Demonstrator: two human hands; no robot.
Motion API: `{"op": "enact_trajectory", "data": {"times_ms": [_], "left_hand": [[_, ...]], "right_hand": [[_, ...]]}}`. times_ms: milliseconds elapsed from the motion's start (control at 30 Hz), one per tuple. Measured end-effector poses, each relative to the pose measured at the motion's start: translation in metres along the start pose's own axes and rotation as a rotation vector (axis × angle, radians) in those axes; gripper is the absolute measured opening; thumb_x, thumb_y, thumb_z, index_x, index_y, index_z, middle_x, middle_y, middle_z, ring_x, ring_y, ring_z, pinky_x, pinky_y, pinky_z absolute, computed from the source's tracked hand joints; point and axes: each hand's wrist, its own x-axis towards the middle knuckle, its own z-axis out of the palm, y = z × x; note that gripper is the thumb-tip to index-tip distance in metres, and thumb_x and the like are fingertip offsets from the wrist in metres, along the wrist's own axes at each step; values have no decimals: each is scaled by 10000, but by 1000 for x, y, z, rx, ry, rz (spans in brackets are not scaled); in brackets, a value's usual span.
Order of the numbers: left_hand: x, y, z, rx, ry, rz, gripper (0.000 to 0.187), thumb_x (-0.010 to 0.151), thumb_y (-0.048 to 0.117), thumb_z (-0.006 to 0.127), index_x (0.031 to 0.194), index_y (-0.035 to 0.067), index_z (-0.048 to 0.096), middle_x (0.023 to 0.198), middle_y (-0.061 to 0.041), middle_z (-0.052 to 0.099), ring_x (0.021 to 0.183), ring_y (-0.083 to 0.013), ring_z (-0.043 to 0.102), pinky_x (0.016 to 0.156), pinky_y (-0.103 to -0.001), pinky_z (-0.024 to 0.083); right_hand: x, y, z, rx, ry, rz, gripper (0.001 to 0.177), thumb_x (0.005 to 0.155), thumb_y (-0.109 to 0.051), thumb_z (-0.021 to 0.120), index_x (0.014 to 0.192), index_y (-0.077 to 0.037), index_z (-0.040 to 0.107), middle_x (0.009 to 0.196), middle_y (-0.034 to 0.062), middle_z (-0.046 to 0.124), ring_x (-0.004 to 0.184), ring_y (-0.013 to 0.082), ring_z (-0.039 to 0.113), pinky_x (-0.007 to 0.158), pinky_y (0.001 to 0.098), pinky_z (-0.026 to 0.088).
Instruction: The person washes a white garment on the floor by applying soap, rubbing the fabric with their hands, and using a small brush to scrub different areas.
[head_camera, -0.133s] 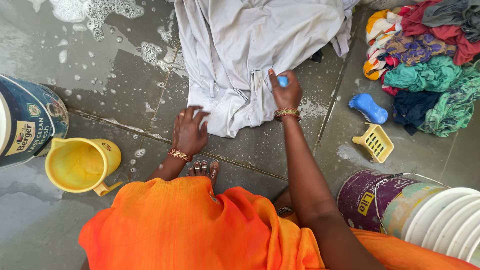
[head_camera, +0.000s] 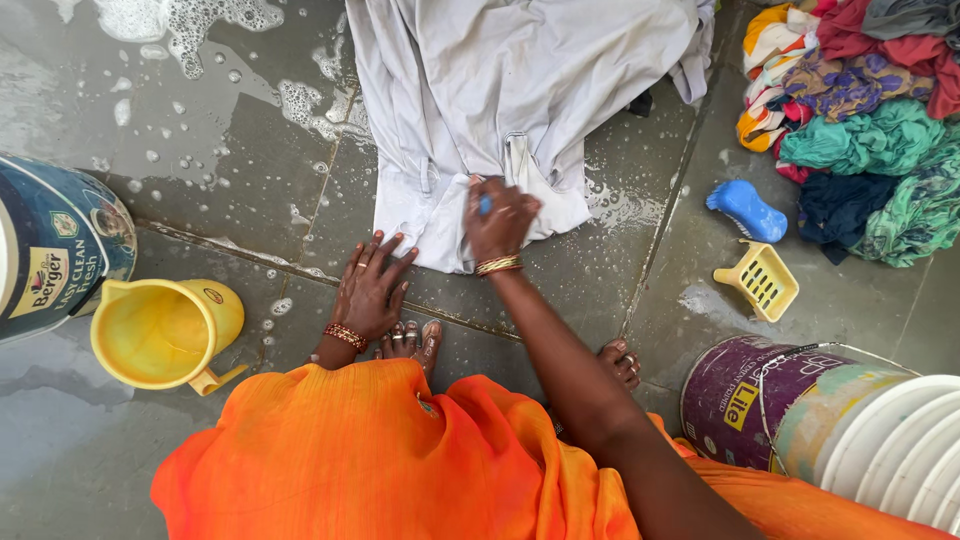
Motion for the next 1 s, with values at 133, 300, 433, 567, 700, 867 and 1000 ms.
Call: {"op": "enact_trajectory", "data": {"times_ms": [133, 300, 433, 567, 700, 867, 1000], "left_hand": [[-9, -18, 10, 29, -32, 5, 557, 894, 191, 583, 1447, 257, 562, 1494, -59, 524, 1471, -290, 379, 1245, -462, 246], [-10, -26, 11, 10, -69, 21, 580, 889, 155, 564, 1465, 223, 556, 1506, -56, 537, 1471, -293, 378, 1241, -443, 256], [-13, -26, 12, -30, -9, 85, 562, 889, 142, 573, 1450, 167, 580, 1504, -89, 557, 1462, -312, 400, 1239, -467, 270], [-14, -35, 21, -56, 54, 66, 423, 872, 154, 605, 1290, 91, 616, 1425, -123, 598, 1476, -341, 422, 1241, -469, 326], [-30, -43, 36, -49, 68, 43, 499, 848, 82, 602, 1343, 117, 654, 1392, -83, 637, 1460, -321, 449, 1179, -457, 400], [-20, -38, 27, -30, 70, 24, 553, 808, 80, 616, 1357, 136, 653, 1393, -62, 644, 1452, -288, 447, 1146, -442, 435], [-16, -39, 25, -14, 67, 49, 597, 776, 81, 616, 1372, 116, 637, 1392, -90, 639, 1434, -304, 442, 1111, -447, 433]], "right_hand": [[-36, -33, 51, -173, 124, -593, 798, 1013, -584, 371, 1602, -62, 239, 1670, 185, 167, 1550, 330, 111, 1221, 555, 71], [63, 28, -28, -481, -42, -292, 898, 1047, -654, 305, 1664, -54, 48, 1741, 155, -19, 1607, 289, -42, 1282, 544, -28], [83, 25, -17, -356, 132, 6, 903, 1054, -629, 293, 1653, 13, 82, 1734, 209, 5, 1609, 326, -42, 1302, 556, -6], [-42, -42, 84, -57, 51, -467, 895, 1001, -521, 386, 1590, 92, 107, 1710, 257, 92, 1606, 342, 89, 1279, 518, 61], [8, -12, 56, -406, 197, -573, 866, 1080, -536, 415, 1653, 17, 75, 1743, 177, 48, 1629, 258, -1, 1311, 501, -4], [122, 58, -79, -522, 55, 32, 944, 1015, -669, 161, 1602, 51, -6, 1710, 214, -46, 1588, 301, -71, 1253, 530, -75], [76, 12, 3, -361, 194, 100, 944, 1056, -631, 207, 1594, 121, 17, 1703, 273, -13, 1596, 352, -33, 1277, 528, -34]]}}
